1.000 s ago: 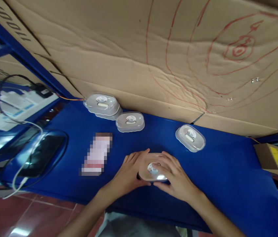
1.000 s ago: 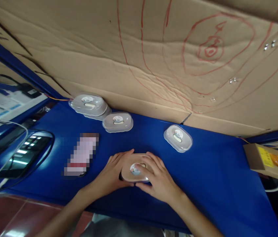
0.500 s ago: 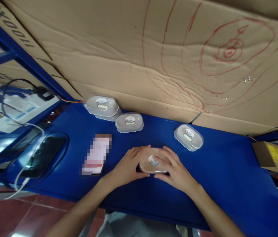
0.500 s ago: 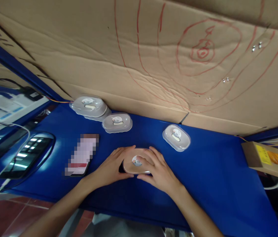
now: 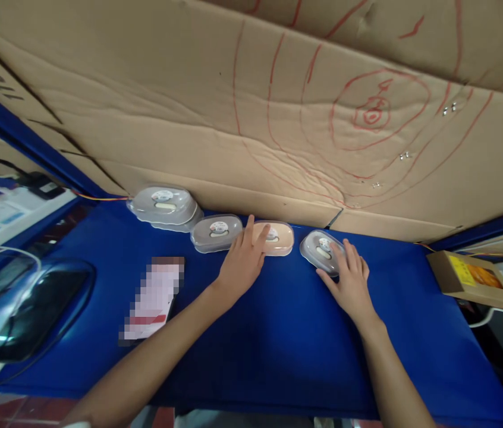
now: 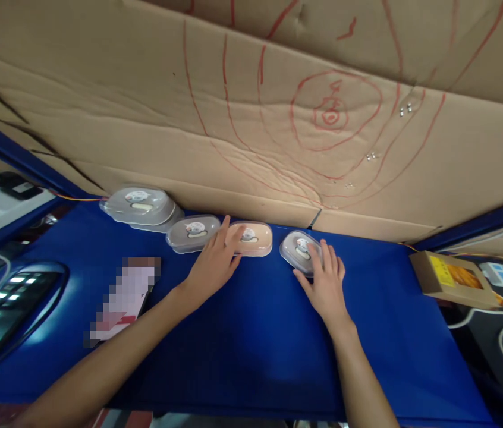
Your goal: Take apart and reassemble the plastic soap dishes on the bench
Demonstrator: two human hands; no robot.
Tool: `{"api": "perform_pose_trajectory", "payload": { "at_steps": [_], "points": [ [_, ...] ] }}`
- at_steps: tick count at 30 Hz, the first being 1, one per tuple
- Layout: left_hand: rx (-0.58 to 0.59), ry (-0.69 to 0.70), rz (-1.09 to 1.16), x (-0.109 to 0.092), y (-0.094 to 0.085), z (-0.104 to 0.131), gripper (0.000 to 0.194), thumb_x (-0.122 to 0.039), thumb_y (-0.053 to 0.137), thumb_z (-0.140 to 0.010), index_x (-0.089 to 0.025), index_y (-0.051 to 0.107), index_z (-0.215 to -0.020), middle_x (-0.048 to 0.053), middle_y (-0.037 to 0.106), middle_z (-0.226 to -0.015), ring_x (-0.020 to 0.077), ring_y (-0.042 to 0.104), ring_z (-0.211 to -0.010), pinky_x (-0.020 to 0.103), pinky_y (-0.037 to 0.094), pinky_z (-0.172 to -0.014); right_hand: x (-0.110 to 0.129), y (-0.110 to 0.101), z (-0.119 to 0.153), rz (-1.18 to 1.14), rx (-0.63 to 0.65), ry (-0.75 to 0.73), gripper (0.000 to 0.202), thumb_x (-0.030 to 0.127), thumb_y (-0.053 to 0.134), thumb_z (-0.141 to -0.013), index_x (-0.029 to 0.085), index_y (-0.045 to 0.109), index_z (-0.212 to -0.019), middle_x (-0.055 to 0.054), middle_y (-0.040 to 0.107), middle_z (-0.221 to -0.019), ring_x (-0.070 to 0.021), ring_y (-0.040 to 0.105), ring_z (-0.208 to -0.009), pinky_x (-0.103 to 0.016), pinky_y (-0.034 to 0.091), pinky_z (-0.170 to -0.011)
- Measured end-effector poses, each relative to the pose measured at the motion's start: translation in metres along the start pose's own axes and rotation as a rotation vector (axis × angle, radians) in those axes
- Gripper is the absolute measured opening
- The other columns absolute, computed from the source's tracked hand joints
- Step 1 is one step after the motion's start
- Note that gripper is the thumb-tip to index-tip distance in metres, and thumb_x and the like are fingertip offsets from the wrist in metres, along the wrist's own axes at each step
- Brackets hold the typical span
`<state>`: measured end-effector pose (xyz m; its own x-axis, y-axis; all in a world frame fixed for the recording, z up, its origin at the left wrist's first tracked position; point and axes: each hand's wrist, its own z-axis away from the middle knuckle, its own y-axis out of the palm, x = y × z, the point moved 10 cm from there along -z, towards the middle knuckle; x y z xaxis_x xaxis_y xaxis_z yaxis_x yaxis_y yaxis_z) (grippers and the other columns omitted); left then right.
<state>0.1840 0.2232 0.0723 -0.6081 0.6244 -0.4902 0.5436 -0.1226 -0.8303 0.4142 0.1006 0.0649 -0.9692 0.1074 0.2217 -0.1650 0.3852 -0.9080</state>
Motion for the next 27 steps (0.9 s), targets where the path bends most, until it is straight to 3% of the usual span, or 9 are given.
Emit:
{"api": "perform_pose_trajectory", "payload": {
  "at_steps": [2,5,10,12,14,18,21,24,27],
  "points": [
    [-0.016,0.003,-0.006,-0.012,0.001,0.001,0.061,-0.005,0.049,-0.1,-0.015,0.039,-0.159,0.025,0.014,-0.176,0.0466,0.024,-0.16,0.07,0.03,-0.123,-0.015,0.006,0.002,-0.075,0.077,0.016,0.065,0.05,0.059,-0.103,0.028,0.039,-0.161,-0.018,0.036,-0.168,-0.0422,0.04,-0.152,-0.066,0.041,-0.117],
    [0.023,0.046,0.043,-0.025,0.001,0.015,0.064,-0.017,0.059,-0.101,-0.019,0.037,-0.16,0.022,0.029,-0.172,0.0387,0.029,-0.16,0.06,0.034,-0.126,-0.016,0.007,0.008,-0.224,0.185,-0.006,0.064,0.048,0.067,-0.098,0.031,0.045,-0.155,-0.015,0.04,-0.162,-0.0373,0.043,-0.15,-0.059,0.042,-0.12],
    [0.336,0.099,0.314,-0.027,0.019,0.067,0.116,-0.042,0.089,-0.082,-0.032,0.013,-0.169,0.016,0.026,-0.176,0.036,0.031,-0.16,0.057,0.038,-0.126,0.049,0.012,0.031,-0.591,0.576,-0.157,0.069,0.048,0.077,-0.092,0.034,0.048,-0.153,-0.011,0.043,-0.16,-0.0315,0.045,-0.15,-0.051,0.041,-0.123],
    [0.396,0.032,0.361,-0.015,0.024,0.095,0.12,-0.04,0.092,-0.079,-0.034,0.014,-0.169,0.015,0.038,-0.171,0.0356,0.043,-0.154,0.057,0.043,-0.123,0.078,0.011,0.043,-0.74,0.734,-0.255,0.069,0.049,0.075,-0.095,0.034,0.045,-0.156,-0.011,0.048,-0.158,-0.029,0.047,-0.149,-0.047,0.043,-0.123],
    [0.365,-0.044,0.376,-0.002,0.021,0.123,0.108,-0.031,0.086,-0.085,-0.037,0.018,-0.168,0.011,0.056,-0.157,0.0311,0.056,-0.145,0.054,0.048,-0.119,0.088,0.011,0.047,-0.795,0.794,-0.292,0.063,0.048,0.071,-0.099,0.034,0.047,-0.155,-0.01,0.049,-0.159,-0.0281,0.046,-0.15,-0.047,0.042,-0.124],
    [0.192,-0.144,0.342,0.013,0.003,0.168,0.076,-0.025,0.072,-0.094,-0.037,0.036,-0.16,0.007,0.064,-0.149,0.0273,0.063,-0.137,0.047,0.055,-0.113,0.054,0.021,0.035,-0.611,0.612,-0.153,0.051,0.044,0.065,-0.102,0.036,0.049,-0.15,-0.008,0.037,-0.168,-0.0303,0.038,-0.156,-0.056,0.036,-0.126],
    [0.065,-0.182,0.304,0.01,-0.006,0.179,0.047,-0.02,0.058,-0.102,-0.035,0.052,-0.146,0.005,0.069,-0.138,0.023,0.068,-0.127,0.041,0.059,-0.106,0.033,0.026,0.026,-0.409,0.41,-0.123,0.045,0.038,0.06,-0.104,0.033,0.05,-0.147,-0.01,0.036,-0.169,-0.0344,0.03,-0.16,-0.064,0.033,-0.125],
    [-0.008,-0.17,0.281,-0.002,-0.005,0.168,0.034,-0.017,0.053,-0.102,-0.032,0.062,-0.132,0.005,0.074,-0.125,0.0232,0.071,-0.116,0.041,0.06,-0.099,0.045,0.022,0.024,-0.295,0.319,-0.18,0.046,0.038,0.058,-0.106,0.032,0.049,-0.15,-0.01,0.032,-0.172,-0.0374,0.022,-0.162,-0.069,0.026,-0.126],
    [-0.101,-0.21,0.231,-0.004,-0.004,0.149,0.033,-0.016,0.048,-0.103,-0.029,0.065,-0.128,0.006,0.075,-0.121,0.0252,0.071,-0.113,0.045,0.058,-0.095,0.085,0.012,0.037,-0.345,0.392,-0.289,0.059,0.05,0.061,-0.104,0.033,0.042,-0.158,-0.012,0.031,-0.172,-0.0382,0.026,-0.161,-0.067,0.029,-0.126]
  ]
}}
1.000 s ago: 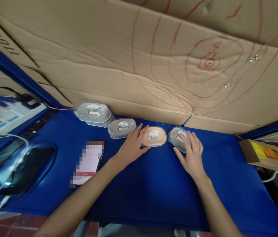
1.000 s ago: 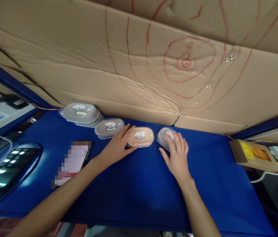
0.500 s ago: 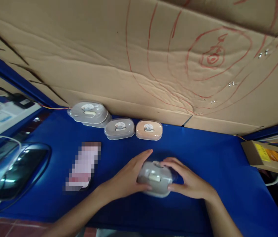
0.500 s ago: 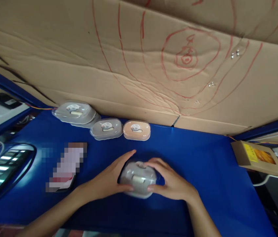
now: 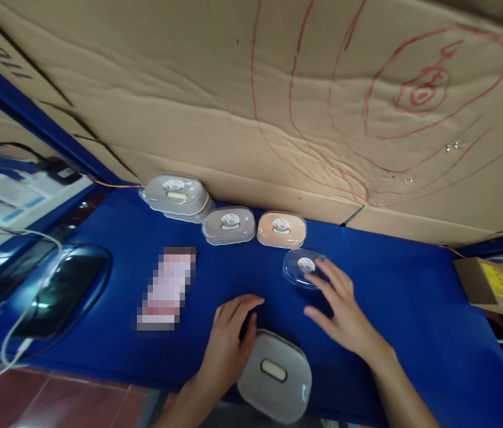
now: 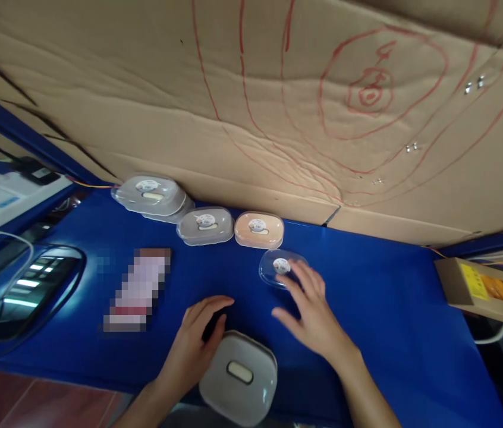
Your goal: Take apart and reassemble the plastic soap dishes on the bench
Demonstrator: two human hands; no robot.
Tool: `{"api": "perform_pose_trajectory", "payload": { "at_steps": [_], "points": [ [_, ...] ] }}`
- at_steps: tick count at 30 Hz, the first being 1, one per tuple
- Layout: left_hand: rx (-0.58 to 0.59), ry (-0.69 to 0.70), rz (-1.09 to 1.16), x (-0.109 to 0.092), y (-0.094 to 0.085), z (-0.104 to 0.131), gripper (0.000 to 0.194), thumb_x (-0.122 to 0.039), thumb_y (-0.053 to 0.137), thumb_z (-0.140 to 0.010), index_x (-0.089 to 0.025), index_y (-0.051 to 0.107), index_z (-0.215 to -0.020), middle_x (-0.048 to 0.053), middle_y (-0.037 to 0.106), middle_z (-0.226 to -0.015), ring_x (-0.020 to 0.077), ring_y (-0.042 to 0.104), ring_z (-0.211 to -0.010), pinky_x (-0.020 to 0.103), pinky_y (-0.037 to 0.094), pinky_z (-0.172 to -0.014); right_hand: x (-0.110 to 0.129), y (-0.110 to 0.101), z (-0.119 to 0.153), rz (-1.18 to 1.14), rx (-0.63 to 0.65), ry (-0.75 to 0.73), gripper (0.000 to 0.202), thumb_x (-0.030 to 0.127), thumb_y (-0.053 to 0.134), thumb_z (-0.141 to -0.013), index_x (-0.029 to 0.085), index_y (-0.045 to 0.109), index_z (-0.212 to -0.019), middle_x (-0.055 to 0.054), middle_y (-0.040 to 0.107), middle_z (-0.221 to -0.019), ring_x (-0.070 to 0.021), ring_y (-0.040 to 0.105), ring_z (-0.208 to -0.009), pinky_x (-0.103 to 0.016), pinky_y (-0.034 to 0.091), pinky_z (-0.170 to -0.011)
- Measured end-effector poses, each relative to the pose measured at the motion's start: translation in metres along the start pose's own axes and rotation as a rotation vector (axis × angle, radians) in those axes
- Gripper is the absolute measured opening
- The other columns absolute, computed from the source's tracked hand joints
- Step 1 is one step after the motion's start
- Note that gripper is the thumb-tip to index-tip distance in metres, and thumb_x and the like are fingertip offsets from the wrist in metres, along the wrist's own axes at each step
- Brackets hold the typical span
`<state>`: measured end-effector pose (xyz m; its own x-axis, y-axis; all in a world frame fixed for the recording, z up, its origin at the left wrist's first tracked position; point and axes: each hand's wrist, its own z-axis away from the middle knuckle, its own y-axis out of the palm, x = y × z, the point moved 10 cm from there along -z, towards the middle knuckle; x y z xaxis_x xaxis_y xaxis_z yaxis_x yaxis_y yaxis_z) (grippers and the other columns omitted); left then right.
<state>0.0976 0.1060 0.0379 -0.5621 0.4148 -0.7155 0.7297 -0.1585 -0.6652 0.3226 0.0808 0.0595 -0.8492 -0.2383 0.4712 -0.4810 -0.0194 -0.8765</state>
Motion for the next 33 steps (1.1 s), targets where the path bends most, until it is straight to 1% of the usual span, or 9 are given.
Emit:
{"api": "perform_pose_trajectory", "payload": {
  "at_steps": [3,7,10,12,16,21,25,29,33],
  "points": [
    [-0.068,-0.058,0.036,0.005,-0.003,-0.012,0.034,-0.018,0.042,-0.105,-0.028,0.066,-0.127,0.008,0.074,-0.122,0.0265,0.07,-0.115,0.048,0.056,-0.098,0.063,0.038,0.018,-0.159,0.352,-0.178,0.097,0.071,0.078,-0.084,0.033,0.036,-0.163,-0.012,0.036,-0.171,-0.0386,0.039,-0.154,-0.057,0.042,-0.122],
    [0.15,-0.167,0.372,0.022,-0.001,-0.005,0.033,-0.037,0.041,-0.112,-0.03,0.06,-0.138,0.009,0.071,-0.133,0.0248,0.068,-0.126,0.047,0.053,-0.11,0.097,0.06,0.032,-0.156,0.395,-0.217,0.09,0.049,0.086,-0.084,0.03,0.041,-0.159,-0.014,0.039,-0.168,-0.0404,0.037,-0.155,-0.063,0.034,-0.126],
    [0.486,-0.166,0.564,0.016,0.01,0.018,0.089,-0.066,0.075,-0.089,-0.033,0.036,-0.161,0.013,0.052,-0.161,0.0337,0.052,-0.147,0.053,0.045,-0.121,0.088,0.054,0.026,-0.298,0.356,-0.149,0.078,0.039,0.083,-0.087,0.025,0.047,-0.154,-0.017,0.038,-0.167,-0.0374,0.037,-0.155,-0.056,0.038,-0.125],
    [0.552,-0.183,0.518,0.017,0.012,0.028,0.117,-0.063,0.093,-0.068,-0.035,0.03,-0.163,0.014,0.044,-0.167,0.0389,0.046,-0.151,0.056,0.04,-0.124,0.082,0.044,0.02,-0.473,0.351,-0.136,0.073,0.041,0.078,-0.09,0.022,0.047,-0.154,-0.018,0.035,-0.169,-0.0341,0.036,-0.157,-0.05,0.04,-0.125],
    [0.51,-0.282,0.538,0.02,0.019,0.032,0.088,-0.046,0.082,-0.088,-0.035,0.031,-0.16,0.013,0.061,-0.147,0.0314,0.066,-0.13,0.051,0.051,-0.114,0.085,0.033,0.015,-0.686,0.375,-0.195,0.067,0.045,0.072,-0.095,0.019,0.048,-0.153,-0.018,0.036,-0.168,-0.03,0.035,-0.158,-0.044,0.039,-0.125],
    [0.532,-0.278,0.71,0.01,0.021,0.032,0.121,-0.065,0.091,-0.071,-0.038,0.02,-0.165,0.016,0.044,-0.162,0.0384,0.053,-0.144,0.058,0.044,-0.12,0.088,0.037,0.016,-0.484,0.26,-0.256,0.07,0.048,0.079,-0.089,0.019,0.056,-0.148,-0.02,0.033,-0.168,-0.0355,0.035,-0.157,-0.052,0.038,-0.125],
    [0.451,-0.319,0.786,0.016,0.017,0.032,0.117,-0.072,0.086,-0.071,-0.039,0.024,-0.165,0.016,0.047,-0.16,0.0394,0.055,-0.143,0.059,0.042,-0.121,0.087,0.04,0.017,-0.478,0.27,-0.252,0.07,0.05,0.081,-0.088,0.02,0.057,-0.147,-0.019,0.032,-0.169,-0.0357,0.035,-0.157,-0.053,0.039,-0.124],
    [0.423,-0.287,0.692,0.022,0.02,0.037,0.128,-0.071,0.089,-0.066,-0.04,0.017,-0.168,0.017,0.052,-0.157,0.0415,0.057,-0.141,0.059,0.046,-0.118,0.072,0.038,0.012,-0.615,0.314,-0.172,0.068,0.05,0.079,-0.089,0.021,0.057,-0.146,-0.019,0.035,-0.168,-0.0333,0.039,-0.155,-0.047,0.043,-0.122],
    [0.443,-0.123,0.3,0.029,0.016,0.048,0.136,-0.054,0.099,-0.064,-0.044,0.013,-0.169,0.016,0.051,-0.161,0.0453,0.053,-0.144,0.064,0.049,-0.114,0.053,0.027,0.007,-0.584,0.282,-0.151,0.063,0.045,0.077,-0.091,0.023,0.056,-0.146,-0.016,0.043,-0.164,-0.0298,0.043,-0.153,-0.045,0.042,-0.122]
  ]
}}
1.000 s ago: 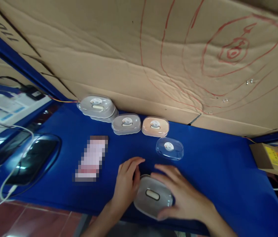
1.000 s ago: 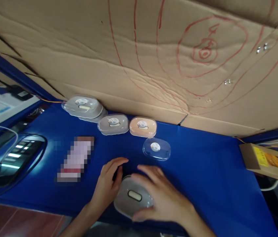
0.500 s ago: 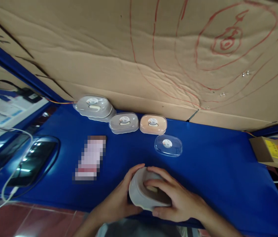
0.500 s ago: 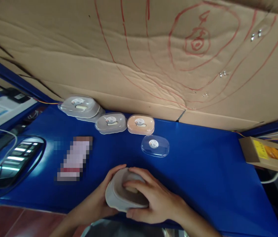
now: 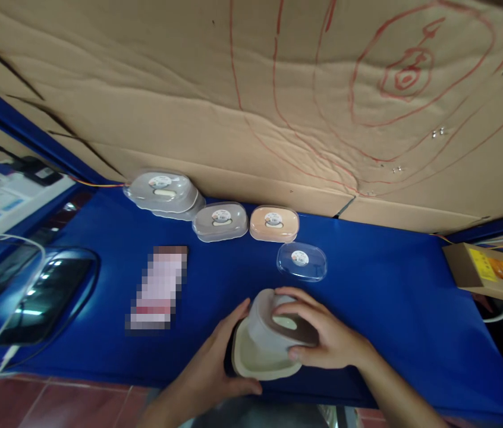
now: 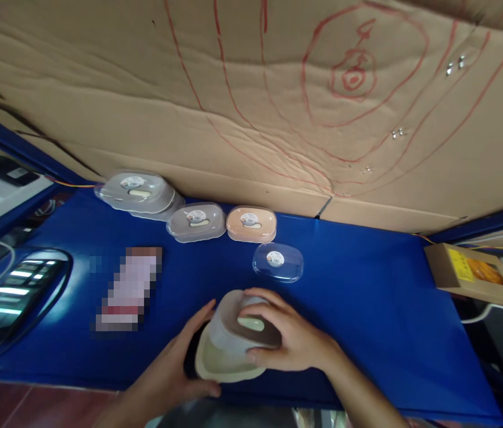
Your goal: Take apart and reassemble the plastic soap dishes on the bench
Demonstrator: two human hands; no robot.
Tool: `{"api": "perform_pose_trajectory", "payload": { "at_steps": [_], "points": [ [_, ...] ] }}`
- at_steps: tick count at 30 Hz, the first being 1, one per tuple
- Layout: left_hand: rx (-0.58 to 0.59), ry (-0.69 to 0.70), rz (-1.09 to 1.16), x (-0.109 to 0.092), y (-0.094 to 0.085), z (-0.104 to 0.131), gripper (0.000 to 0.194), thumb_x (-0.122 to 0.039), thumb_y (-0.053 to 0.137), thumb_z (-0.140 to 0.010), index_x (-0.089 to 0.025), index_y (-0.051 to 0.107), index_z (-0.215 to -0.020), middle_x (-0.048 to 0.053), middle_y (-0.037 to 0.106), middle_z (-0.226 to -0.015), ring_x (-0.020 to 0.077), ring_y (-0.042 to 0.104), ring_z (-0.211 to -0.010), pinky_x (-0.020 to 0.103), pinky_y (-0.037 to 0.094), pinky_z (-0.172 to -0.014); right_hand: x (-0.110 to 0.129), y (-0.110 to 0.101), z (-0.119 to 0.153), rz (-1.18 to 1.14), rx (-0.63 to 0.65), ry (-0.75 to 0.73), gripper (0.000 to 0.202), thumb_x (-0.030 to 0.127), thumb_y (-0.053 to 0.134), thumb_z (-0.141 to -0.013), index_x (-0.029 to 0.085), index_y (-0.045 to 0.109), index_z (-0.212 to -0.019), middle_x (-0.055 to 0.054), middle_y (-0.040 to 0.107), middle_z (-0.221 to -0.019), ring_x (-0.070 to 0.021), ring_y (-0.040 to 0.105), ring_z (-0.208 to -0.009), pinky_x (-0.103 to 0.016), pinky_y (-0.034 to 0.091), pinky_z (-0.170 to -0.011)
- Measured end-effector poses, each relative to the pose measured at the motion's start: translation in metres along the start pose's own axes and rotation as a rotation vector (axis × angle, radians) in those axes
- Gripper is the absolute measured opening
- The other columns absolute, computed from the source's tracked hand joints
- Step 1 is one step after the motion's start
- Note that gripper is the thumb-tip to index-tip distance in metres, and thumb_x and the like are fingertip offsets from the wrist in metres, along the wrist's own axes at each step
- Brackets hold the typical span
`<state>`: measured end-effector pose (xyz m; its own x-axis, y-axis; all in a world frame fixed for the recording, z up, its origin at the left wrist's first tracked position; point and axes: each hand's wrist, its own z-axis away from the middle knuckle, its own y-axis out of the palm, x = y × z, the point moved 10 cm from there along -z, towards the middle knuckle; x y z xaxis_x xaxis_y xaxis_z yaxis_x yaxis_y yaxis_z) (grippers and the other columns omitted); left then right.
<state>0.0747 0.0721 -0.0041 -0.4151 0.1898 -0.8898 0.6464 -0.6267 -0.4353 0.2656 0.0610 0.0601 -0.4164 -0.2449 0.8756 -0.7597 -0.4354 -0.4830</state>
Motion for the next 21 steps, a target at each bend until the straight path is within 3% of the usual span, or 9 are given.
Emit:
{"api": "perform_pose_trajectory", "payload": {
  "at_steps": [4,9,16,19,21],
  "points": [
    [0.018,0.199,-0.354,-0.01,0.001,0.014,0.133,-0.04,0.103,-0.06,-0.046,0.024,-0.167,0.009,0.059,-0.156,0.0443,0.055,-0.142,0.066,0.047,-0.117,-0.008,-0.011,0.002,0.379,-0.031,0.041,0.057,0.033,0.076,-0.089,0.026,0.059,-0.143,-0.012,0.043,-0.167,-0.0325,0.038,-0.156,-0.055,0.035,-0.126],
    [0.078,0.279,-0.482,-0.024,0.01,0.016,0.121,-0.038,0.097,-0.072,-0.037,0.024,-0.168,0.01,0.055,-0.161,0.0384,0.052,-0.147,0.064,0.038,-0.124,-0.016,-0.019,0.0,0.626,-0.098,0.054,0.059,0.035,0.073,-0.091,0.029,0.056,-0.148,-0.009,0.036,-0.172,-0.0356,0.024,-0.163,-0.065,0.023,-0.129],
    [0.127,0.334,-0.515,-0.046,0.037,-0.015,0.099,-0.038,0.089,-0.083,-0.029,0.034,-0.165,0.014,0.05,-0.164,0.0386,0.048,-0.15,0.066,0.03,-0.124,-0.059,-0.068,0.013,0.775,-0.261,0.223,0.059,0.047,0.069,-0.096,0.029,0.053,-0.15,-0.012,0.039,-0.17,-0.0371,0.022,-0.163,-0.067,0.023,-0.127],
    [0.093,0.335,-0.531,-0.052,0.042,-0.033,0.095,-0.038,0.086,-0.085,-0.027,0.035,-0.164,0.017,0.047,-0.165,0.0391,0.045,-0.151,0.065,0.029,-0.123,-0.064,-0.087,0.019,0.834,-0.38,0.263,0.071,0.054,0.068,-0.098,0.028,0.042,-0.159,-0.015,0.027,-0.175,-0.038,0.016,-0.164,-0.069,0.019,-0.127],
    [0.06,0.324,-0.541,-0.054,0.04,-0.041,0.092,-0.034,0.084,-0.087,-0.026,0.033,-0.164,0.017,0.048,-0.165,0.039,0.045,-0.151,0.063,0.029,-0.123,-0.059,-0.087,0.018,0.842,-0.406,0.234,0.08,0.059,0.069,-0.096,0.027,0.037,-0.162,-0.016,0.021,-0.177,-0.0375,0.015,-0.165,-0.066,0.017,-0.128]
  ]
}}
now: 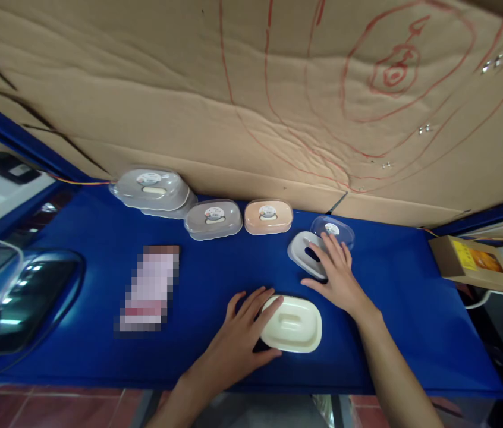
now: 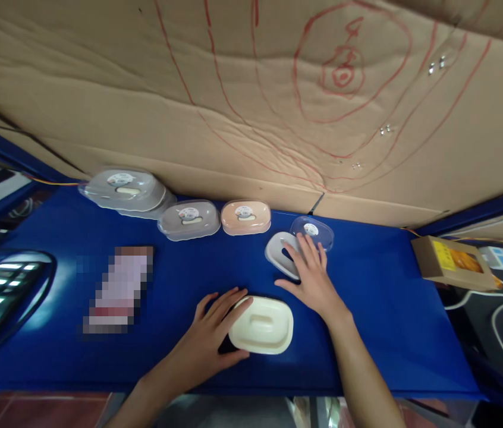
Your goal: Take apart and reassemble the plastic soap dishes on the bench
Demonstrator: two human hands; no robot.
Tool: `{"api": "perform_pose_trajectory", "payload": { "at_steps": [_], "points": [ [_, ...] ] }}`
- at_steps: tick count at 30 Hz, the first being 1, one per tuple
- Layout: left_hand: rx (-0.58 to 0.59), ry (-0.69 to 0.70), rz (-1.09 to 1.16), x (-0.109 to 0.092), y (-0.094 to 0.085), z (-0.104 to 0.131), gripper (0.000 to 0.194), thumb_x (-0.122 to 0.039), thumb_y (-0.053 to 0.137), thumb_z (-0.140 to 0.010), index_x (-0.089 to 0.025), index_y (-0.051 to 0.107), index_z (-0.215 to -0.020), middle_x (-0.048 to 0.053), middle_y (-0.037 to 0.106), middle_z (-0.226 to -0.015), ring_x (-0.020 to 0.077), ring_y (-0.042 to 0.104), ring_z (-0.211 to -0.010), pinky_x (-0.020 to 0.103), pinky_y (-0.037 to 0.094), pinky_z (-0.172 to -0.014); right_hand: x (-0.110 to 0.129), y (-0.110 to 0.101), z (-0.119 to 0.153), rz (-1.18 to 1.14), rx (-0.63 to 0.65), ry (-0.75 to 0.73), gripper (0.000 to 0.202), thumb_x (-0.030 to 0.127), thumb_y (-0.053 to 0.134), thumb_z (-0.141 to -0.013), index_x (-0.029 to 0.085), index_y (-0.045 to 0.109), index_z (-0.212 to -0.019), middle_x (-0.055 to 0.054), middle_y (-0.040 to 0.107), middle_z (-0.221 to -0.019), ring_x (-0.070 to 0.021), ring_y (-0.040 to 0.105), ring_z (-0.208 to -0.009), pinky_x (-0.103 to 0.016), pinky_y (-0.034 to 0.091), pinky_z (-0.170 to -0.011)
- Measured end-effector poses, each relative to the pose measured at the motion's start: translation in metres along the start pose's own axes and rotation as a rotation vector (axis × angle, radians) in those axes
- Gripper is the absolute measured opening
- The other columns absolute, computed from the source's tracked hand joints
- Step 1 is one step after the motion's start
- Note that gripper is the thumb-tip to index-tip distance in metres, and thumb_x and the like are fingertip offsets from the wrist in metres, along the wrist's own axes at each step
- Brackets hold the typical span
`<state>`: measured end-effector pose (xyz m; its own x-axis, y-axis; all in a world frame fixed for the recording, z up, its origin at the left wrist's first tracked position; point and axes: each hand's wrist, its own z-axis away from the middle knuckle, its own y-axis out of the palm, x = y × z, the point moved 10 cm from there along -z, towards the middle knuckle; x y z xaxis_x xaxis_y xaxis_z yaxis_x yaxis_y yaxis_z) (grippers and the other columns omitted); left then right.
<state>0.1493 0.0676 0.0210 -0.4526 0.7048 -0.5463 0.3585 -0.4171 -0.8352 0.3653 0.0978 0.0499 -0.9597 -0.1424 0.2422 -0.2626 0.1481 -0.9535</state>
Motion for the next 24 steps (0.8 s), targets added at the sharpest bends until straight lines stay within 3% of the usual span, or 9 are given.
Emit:
{"api": "perform_pose_trajectory", "payload": {
  "at_steps": [3,6,10,13,16,19,22,24],
  "points": [
    [-0.011,-0.013,0.002,0.003,-0.004,-0.004,0.087,-0.028,0.08,-0.088,-0.025,0.035,-0.162,0.016,0.054,-0.159,0.0383,0.048,-0.148,0.062,0.027,-0.123,0.009,-0.001,-0.001,-0.042,-0.008,-0.022,0.075,0.058,0.065,-0.1,0.028,0.037,-0.162,-0.015,0.033,-0.173,-0.0352,0.026,-0.162,-0.062,0.017,-0.129],
    [-0.03,-0.038,0.039,0.008,-0.009,-0.003,0.085,-0.025,0.08,-0.086,-0.025,0.036,-0.16,0.015,0.059,-0.154,0.0376,0.053,-0.144,0.063,0.026,-0.124,0.01,-0.005,-0.001,-0.134,-0.035,0.011,0.05,0.046,0.058,-0.106,0.029,0.052,-0.153,-0.014,0.057,-0.157,-0.0352,0.047,-0.15,-0.063,0.021,-0.125],
    [-0.144,-0.158,0.16,0.027,-0.024,0.002,0.087,-0.029,0.083,-0.082,-0.026,0.037,-0.156,0.014,0.06,-0.151,0.0373,0.056,-0.139,0.061,0.035,-0.122,0.03,-0.01,0.0,-0.262,-0.038,-0.045,0.032,0.042,0.056,-0.108,0.027,0.066,-0.134,-0.011,0.073,-0.134,-0.0296,0.066,-0.129,-0.053,0.039,-0.115],
    [-0.252,-0.291,0.323,0.048,-0.035,0.006,0.09,-0.037,0.084,-0.084,-0.028,0.033,-0.158,0.015,0.056,-0.152,0.0371,0.055,-0.14,0.058,0.044,-0.117,0.066,-0.008,0.004,-0.396,0.03,-0.166,0.032,0.043,0.055,-0.108,0.026,0.065,-0.133,-0.009,0.076,-0.128,-0.0249,0.07,-0.12,-0.042,0.049,-0.105],
    [-0.283,-0.383,0.535,0.064,-0.036,0.007,0.099,-0.042,0.087,-0.083,-0.033,0.027,-0.161,0.012,0.058,-0.148,0.0334,0.058,-0.137,0.057,0.045,-0.117,0.092,-0.006,0.009,-0.52,0.098,-0.257,0.034,0.038,0.059,-0.107,0.026,0.061,-0.14,-0.009,0.074,-0.133,-0.0249,0.068,-0.125,-0.044,0.045,-0.11],
    [-0.281,-0.422,0.645,0.072,-0.033,0.007,0.098,-0.045,0.09,-0.08,-0.035,0.033,-0.159,0.011,0.057,-0.15,0.0337,0.058,-0.138,0.059,0.042,-0.12,0.098,-0.005,0.012,-0.572,0.114,-0.276,0.039,0.037,0.064,-0.105,0.028,0.058,-0.142,-0.009,0.073,-0.136,-0.0258,0.064,-0.131,-0.049,0.036,-0.117],
    [-0.306,-0.412,0.792,0.074,-0.03,0.004,0.09,-0.045,0.086,-0.085,-0.035,0.035,-0.159,0.012,0.048,-0.16,0.0344,0.054,-0.143,0.056,0.041,-0.122,0.1,0.002,0.014,-0.555,0.138,-0.279,0.056,0.042,0.074,-0.098,0.027,0.053,-0.148,-0.011,0.068,-0.142,-0.0277,0.06,-0.136,-0.05,0.033,-0.12],
    [-0.289,-0.383,0.921,0.071,-0.026,-0.001,0.088,-0.046,0.083,-0.088,-0.035,0.034,-0.16,0.012,0.043,-0.165,0.0342,0.052,-0.146,0.054,0.041,-0.123,0.105,0.006,0.016,-0.505,0.148,-0.285,0.055,0.035,0.07,-0.1,0.028,0.051,-0.152,-0.011,0.065,-0.144,-0.0259,0.059,-0.138,-0.049,0.034,-0.12]
  ]
}}
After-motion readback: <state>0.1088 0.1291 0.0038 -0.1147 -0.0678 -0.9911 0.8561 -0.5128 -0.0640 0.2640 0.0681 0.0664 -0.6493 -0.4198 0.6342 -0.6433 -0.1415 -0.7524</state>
